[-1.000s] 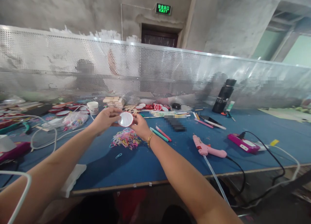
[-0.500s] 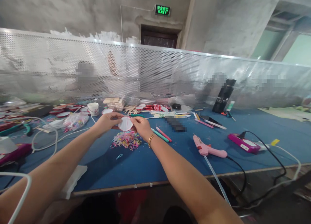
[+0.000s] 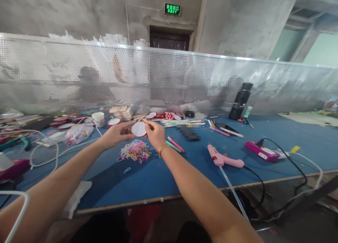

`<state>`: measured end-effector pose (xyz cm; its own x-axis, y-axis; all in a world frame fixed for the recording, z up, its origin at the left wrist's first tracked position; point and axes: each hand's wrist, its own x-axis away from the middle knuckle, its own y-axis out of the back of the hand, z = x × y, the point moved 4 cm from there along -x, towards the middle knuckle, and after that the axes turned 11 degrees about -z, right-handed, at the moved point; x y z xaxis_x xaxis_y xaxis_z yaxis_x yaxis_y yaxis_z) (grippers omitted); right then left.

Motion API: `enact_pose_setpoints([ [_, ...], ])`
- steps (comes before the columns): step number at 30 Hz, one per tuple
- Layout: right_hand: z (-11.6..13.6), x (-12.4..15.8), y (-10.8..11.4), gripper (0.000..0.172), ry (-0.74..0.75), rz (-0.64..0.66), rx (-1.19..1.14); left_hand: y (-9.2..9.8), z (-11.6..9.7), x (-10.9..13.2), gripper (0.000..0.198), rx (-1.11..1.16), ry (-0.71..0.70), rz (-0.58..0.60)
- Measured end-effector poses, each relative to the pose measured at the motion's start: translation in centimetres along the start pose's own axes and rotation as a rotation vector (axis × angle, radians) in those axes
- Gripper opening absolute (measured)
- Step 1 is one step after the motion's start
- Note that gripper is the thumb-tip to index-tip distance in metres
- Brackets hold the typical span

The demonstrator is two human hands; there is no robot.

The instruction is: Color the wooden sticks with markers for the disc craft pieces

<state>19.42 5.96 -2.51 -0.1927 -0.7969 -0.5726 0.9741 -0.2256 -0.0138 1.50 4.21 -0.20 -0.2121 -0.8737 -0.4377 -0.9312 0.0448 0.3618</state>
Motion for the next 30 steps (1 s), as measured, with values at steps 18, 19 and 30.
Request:
enact_pose_setpoints([
  [18,1.5,0.6,0.5,0.027,0.103,-0.134,0.061,-0.2,-1.7,0.6,0.064,-0.044,-0.13,0.074],
  [19,1.6,0.6,0.5,0.027,0.097,-0.138,0.064,-0.3,-1.7,0.7,0.064,-0.042,-0.126,0.068],
  [30,1.3,0.8,0.3,0.03,0.087,-0.141,0.121,-0.3,-1.2,0.6,0.069,-0.056,-0.062,0.048],
])
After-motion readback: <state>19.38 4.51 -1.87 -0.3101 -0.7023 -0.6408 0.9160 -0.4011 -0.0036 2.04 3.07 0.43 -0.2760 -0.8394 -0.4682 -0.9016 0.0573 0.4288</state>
